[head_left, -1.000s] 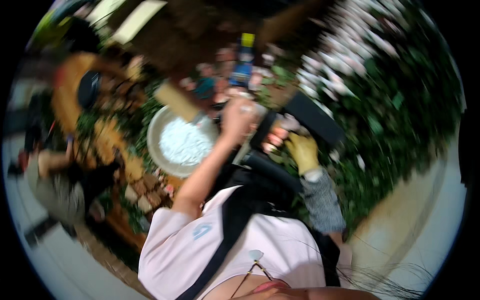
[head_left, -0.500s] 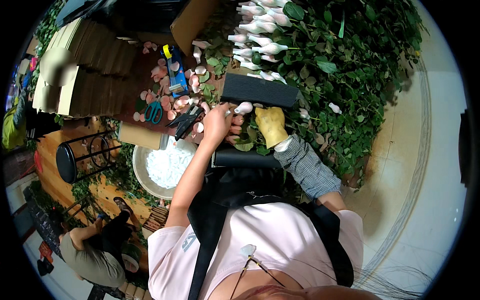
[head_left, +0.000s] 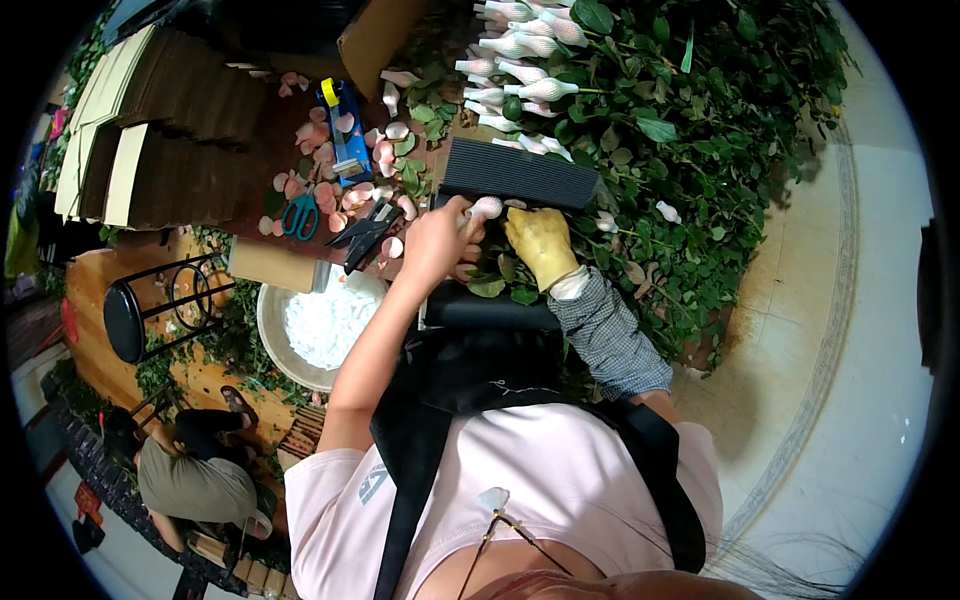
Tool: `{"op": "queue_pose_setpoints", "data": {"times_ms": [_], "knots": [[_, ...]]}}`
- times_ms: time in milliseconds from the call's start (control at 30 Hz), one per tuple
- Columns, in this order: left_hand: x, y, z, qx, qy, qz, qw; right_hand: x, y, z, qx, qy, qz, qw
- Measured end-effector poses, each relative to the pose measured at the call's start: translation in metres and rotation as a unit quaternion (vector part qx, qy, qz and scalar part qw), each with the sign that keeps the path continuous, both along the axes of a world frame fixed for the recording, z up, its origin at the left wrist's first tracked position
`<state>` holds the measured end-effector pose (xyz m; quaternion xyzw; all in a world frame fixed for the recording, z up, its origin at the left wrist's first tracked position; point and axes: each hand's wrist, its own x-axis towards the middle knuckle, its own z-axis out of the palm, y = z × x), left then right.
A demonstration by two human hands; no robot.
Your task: The person arranges pink artificial flowers and green leaves into a black rectangular tray. They use a stapler to secure the arrangement and then place the tray into a cardboard box. The person also handles a roll of white packing material.
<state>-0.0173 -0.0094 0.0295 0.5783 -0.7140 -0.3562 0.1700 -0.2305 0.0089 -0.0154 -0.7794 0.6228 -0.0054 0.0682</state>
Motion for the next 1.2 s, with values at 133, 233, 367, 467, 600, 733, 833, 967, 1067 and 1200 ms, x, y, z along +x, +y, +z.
{"op": "queue_pose_setpoints", "data": {"times_ms": [133,233,367,467,600,733,833,967,1067,1200], "knots": [[0.013,0.005,0.001,-0.07,0.033,-0.012,0.997,0.003,-0.005,0.002,0.009,-0.03,-0.064,0.997],[0.08,0.029,0.002,0.008,0.047,0.117,0.992,-0.001,-0.003,0.004,0.006,-0.021,-0.057,0.998],[0.213,0.091,-0.05,0.109,-0.194,0.18,0.958,-0.01,0.009,0.012,-0.065,-0.124,0.028,0.99],[0.264,0.124,-0.085,0.05,-0.208,0.214,0.953,-0.003,0.019,0.063,-0.062,-0.124,0.088,0.986],[0.195,0.098,-0.087,0.075,0.042,0.295,0.952,0.024,0.023,0.084,-0.014,-0.072,0.087,0.993],[0.087,0.058,-0.069,0.033,0.176,0.165,0.97,0.033,0.014,0.02,0.023,0.003,0.066,0.998],[0.051,0.038,-0.052,0.006,0.213,0.145,0.966,0.023,0.013,0.007,0.006,-0.038,0.075,0.996],[0.038,0.028,-0.06,-0.03,0.231,0.094,0.968,0.011,0.013,0.01,0.006,-0.141,0.071,0.987],[0.034,0.022,-0.059,-0.058,0.246,0.061,0.966,0.007,0.009,0.019,0.056,-0.2,0.059,0.976],[0.03,0.016,-0.054,-0.076,0.263,0.047,0.96,0.005,0.008,0.017,0.065,-0.195,0.071,0.976]]}}
